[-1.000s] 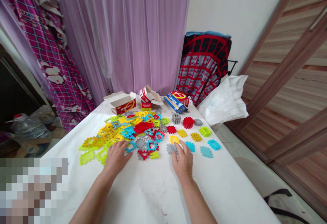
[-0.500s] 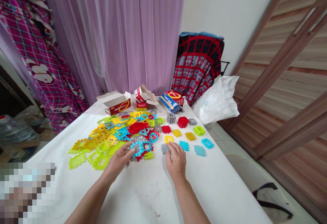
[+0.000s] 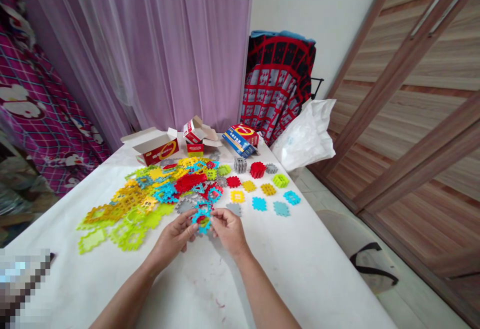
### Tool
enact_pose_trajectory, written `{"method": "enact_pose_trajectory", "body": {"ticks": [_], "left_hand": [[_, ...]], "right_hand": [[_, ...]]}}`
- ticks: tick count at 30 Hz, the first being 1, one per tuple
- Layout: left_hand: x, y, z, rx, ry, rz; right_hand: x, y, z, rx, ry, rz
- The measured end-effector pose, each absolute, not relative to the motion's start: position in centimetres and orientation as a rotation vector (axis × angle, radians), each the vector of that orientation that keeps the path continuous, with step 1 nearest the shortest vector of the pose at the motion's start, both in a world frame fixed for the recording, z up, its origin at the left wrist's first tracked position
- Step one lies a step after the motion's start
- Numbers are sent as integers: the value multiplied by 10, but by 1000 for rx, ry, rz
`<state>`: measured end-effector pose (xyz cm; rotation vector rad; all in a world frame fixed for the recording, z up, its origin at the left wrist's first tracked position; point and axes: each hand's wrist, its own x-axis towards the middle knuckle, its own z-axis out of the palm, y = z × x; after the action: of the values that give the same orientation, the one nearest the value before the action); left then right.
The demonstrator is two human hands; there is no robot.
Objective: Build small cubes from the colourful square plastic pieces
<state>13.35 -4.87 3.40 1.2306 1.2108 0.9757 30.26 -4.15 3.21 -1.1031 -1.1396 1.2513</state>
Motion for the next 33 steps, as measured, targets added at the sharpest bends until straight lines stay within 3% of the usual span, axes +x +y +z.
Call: {"method": "enact_pose_trajectory", "body": {"ticks": [5, 12, 22, 33], "left_hand": [[142, -49, 32, 1056, 1223, 985], [141, -50, 34, 992, 1280, 1047], [134, -47, 43, 975, 1330, 1029], [138, -48, 44, 932, 1351, 1048]], "right_hand": [[301, -44, 32, -1094, -936, 1266], [297, -44, 14, -1104, -1095, 1294], [311, -57, 34, -1203, -1816, 476], [303, -63, 32, -1294, -1871, 111]]}}
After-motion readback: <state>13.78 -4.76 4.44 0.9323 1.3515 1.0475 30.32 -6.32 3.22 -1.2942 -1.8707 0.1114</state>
